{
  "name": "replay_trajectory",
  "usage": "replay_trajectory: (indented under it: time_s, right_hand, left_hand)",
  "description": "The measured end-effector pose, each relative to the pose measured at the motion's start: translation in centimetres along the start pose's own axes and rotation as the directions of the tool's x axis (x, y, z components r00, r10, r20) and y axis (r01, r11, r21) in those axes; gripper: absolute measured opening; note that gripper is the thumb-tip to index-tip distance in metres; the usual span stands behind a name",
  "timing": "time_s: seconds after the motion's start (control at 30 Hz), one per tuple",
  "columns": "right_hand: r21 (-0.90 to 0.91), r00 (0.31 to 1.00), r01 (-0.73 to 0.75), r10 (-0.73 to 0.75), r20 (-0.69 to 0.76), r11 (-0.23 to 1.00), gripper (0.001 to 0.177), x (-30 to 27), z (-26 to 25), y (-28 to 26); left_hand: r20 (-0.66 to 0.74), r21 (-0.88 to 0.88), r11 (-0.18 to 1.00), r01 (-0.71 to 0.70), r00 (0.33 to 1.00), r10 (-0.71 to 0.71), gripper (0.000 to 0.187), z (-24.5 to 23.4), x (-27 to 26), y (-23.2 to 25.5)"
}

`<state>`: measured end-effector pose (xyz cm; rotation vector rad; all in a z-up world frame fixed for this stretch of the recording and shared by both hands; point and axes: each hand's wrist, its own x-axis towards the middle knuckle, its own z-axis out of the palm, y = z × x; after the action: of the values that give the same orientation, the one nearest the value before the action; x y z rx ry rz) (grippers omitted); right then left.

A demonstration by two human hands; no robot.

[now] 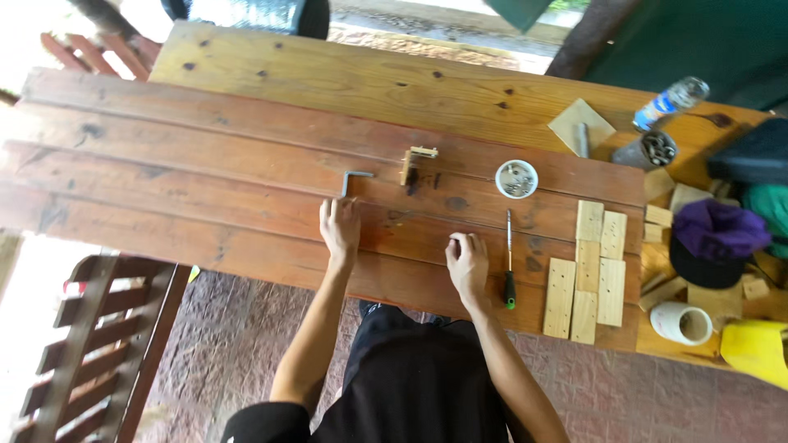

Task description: The person assembles small wooden blocks using metal brackets and screws. They align the pieces, insert screws, and tighten them with a screwdriver on a wooden workbench.

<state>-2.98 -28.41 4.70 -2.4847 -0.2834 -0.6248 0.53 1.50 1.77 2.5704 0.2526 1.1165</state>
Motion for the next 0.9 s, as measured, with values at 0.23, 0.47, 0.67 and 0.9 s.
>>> replay_trajectory:
  time_s: [0.23,0.47,0.67,0.9]
  right_hand:
    - [0.021,0.999,-0.030,0.030,0.014,0.999,0.014,0.3,-0.4,-0.3]
    - [0.013,1.000,-0.027,0.027,0.004,1.000,0.015,-0.2,0.6,0.5]
    - [0.009,1.000,-0.030,0.030,-0.001,1.000,0.015,-0.1,0.5,0.4]
    - [-0.015,0.999,-0.035,0.035,0.022,0.999,0.013,0.1,-0.1,-0.2]
  left_hand:
    - [0.106,-0.125,0.953,0.277,0.958,-0.265,0.021,1.5,2.2,-0.2]
    - [0.093,-0.047,0.977,0.209,0.974,-0.204,0.005,3.1,1.3,-1.5]
    - [0.079,0.000,0.978,0.208,0.975,-0.207,0.006,0.4,2.9,0.2]
    - [-0.024,0.089,0.978,0.191,0.982,-0.189,0.003,0.3,2.1,1.1]
